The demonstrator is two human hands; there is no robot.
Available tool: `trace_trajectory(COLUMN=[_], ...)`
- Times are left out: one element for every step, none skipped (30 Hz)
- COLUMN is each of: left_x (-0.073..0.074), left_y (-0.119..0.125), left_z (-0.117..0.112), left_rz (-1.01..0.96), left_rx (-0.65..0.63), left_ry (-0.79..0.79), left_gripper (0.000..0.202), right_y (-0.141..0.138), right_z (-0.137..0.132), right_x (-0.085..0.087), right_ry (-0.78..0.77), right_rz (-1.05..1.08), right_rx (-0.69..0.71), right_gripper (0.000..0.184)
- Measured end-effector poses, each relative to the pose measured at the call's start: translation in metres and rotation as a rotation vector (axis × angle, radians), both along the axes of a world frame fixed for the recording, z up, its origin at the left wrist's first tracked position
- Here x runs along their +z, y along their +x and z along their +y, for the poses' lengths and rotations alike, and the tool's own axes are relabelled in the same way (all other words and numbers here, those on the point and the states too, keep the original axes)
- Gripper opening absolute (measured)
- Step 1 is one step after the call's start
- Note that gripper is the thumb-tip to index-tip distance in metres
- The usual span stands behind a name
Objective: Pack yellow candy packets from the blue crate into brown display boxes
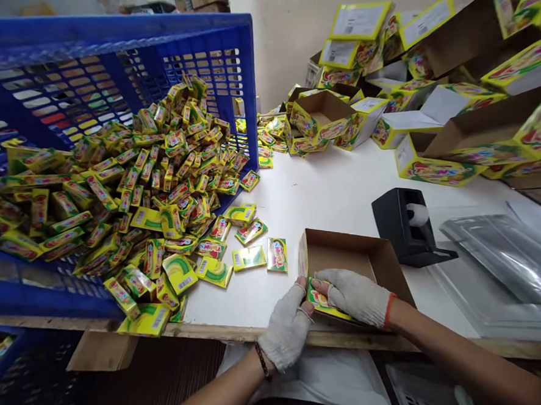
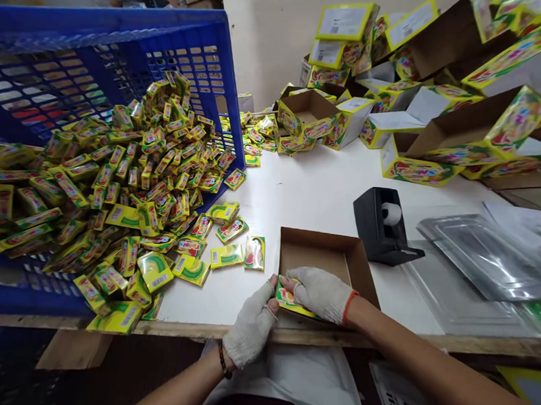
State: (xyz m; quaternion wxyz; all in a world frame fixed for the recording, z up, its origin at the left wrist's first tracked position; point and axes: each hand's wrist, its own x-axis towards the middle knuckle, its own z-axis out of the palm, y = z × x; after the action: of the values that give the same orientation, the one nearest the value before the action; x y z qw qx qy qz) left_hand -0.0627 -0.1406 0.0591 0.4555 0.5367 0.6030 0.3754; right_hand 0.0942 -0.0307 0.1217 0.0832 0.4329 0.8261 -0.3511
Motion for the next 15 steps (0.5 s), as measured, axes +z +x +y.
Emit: trace_trajectory(left_x=[0.002, 0.006, 0.009, 0.013, 0.017, 0.020, 0.021, 0.022, 0.021, 0.019, 0.015, 0.011, 0.007, 0.004, 0.001], left_y=[-0.007, -0.015, -0.023, -0.031, -0.037, -0.041, -0.044, -0.045, -0.044, -0.043, -0.042, -0.042, -0.044, -0.046, -0.050], left_z=[0.006, 0.014, 0.023, 0.034, 0.045, 0.055, 0.065, 0.073, 0.079, 0.082, 0.082, 0.079, 0.073, 0.065, 0.055], left_rz=[0.054, 0.133, 0.237, 0.365, 0.509, 0.652, 0.781, 0.885, 0.961, 1.006, 1.021, 1.010, 0.976, 0.926, 0.868], left_rx=[-0.029, -0.037, -0.026, 0.003, 0.047, 0.088, 0.110, 0.108, 0.094, 0.075, 0.056, 0.054, 0.071, 0.103, 0.138], left_ry=[0.030, 0.068, 0.103, 0.127, 0.136, 0.129, 0.110, 0.094, 0.092, 0.111, 0.143, 0.183, 0.230, 0.287, 0.365], left_gripper=[0.053, 0.048, 0.043, 0.039, 0.037, 0.039, 0.048, 0.058, 0.067, 0.072, 0.072, 0.069, 0.066, 0.065, 0.066], right_y=[-0.001, -0.001, -0.001, -0.001, -0.002, -0.001, -0.001, 0.000, 0.002, 0.004, 0.007, 0.011, 0.014, 0.017, 0.018], right_z=[0.001, 0.001, 0.002, 0.002, 0.002, 0.001, 0.001, 0.001, 0.001, 0.001, 0.001, 0.001, 0.000, -0.001, -0.003], right_x=[0.000, 0.000, 0.000, 0.000, -0.001, -0.002, -0.003, -0.003, -0.004, -0.003, -0.002, 0.000, 0.003, 0.007, 0.012], right_ry=[0.005, 0.011, 0.018, 0.024, 0.027, 0.029, 0.032, 0.033, 0.032, 0.038, 0.064, 0.117, 0.198, 0.303, 0.422], right_rz=[-0.020, -0.033, -0.039, -0.037, -0.033, -0.027, -0.025, -0.025, -0.026, -0.023, -0.014, 0.012, 0.058, 0.123, 0.201], right_rx=[-0.004, -0.004, -0.003, -0.007, -0.015, -0.025, -0.034, -0.035, -0.032, -0.031, -0.037, -0.047, -0.062, -0.080, -0.099], right_gripper=[0.048, 0.048, 0.048, 0.048, 0.048, 0.048, 0.048, 0.048, 0.049, 0.049, 0.049, 0.049, 0.051, 0.054, 0.057])
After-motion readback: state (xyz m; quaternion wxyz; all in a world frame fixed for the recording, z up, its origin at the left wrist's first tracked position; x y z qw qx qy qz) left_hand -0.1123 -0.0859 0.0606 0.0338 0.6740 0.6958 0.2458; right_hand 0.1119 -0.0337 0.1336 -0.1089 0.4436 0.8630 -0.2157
